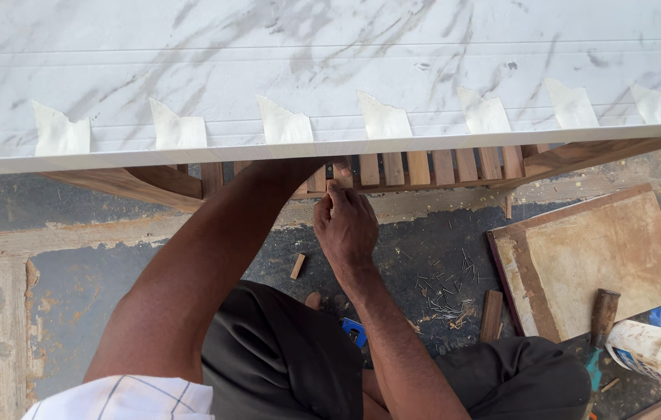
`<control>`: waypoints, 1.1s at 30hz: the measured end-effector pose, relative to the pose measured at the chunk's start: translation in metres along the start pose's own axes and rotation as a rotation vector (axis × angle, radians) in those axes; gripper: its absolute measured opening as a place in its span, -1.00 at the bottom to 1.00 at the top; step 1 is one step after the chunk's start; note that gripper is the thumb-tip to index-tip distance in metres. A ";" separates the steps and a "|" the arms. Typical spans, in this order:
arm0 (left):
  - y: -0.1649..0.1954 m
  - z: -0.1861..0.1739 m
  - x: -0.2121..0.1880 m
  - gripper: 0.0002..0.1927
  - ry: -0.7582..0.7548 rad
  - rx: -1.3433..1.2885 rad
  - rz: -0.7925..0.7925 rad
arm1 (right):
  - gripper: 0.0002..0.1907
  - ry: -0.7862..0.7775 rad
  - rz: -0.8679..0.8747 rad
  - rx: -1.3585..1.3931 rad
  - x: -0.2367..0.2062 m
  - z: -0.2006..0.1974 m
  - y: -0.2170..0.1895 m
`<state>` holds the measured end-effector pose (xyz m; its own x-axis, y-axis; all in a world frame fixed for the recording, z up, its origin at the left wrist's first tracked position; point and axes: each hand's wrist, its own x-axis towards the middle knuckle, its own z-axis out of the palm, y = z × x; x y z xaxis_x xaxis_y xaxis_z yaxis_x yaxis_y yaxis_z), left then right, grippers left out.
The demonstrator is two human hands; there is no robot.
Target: The person sits on the floor fitting small wooden spacer blocks into the slatted frame of a wooden chair, pressing them into gaps between slats and marking a block with a pencil. They then pick up a chisel and mallet and shape or trim a wooden block by hand.
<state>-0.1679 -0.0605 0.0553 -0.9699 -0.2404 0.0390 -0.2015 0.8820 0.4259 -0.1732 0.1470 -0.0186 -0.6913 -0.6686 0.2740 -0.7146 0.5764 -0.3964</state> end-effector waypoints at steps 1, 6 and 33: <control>0.000 -0.003 0.000 -0.52 0.007 0.004 0.002 | -0.69 -0.025 0.016 0.004 0.001 -0.001 0.000; 0.001 -0.005 -0.008 -0.52 0.011 0.009 -0.013 | -0.69 0.023 -0.016 0.015 0.001 0.001 -0.001; 0.001 0.048 -0.036 -0.51 -0.047 -0.031 -0.027 | -0.74 0.025 -0.029 0.045 -0.004 0.010 0.008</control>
<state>-0.1396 -0.0314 0.0110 -0.9697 -0.2438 -0.0152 -0.2239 0.8624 0.4540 -0.1748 0.1497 -0.0313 -0.6729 -0.6728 0.3074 -0.7294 0.5344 -0.4270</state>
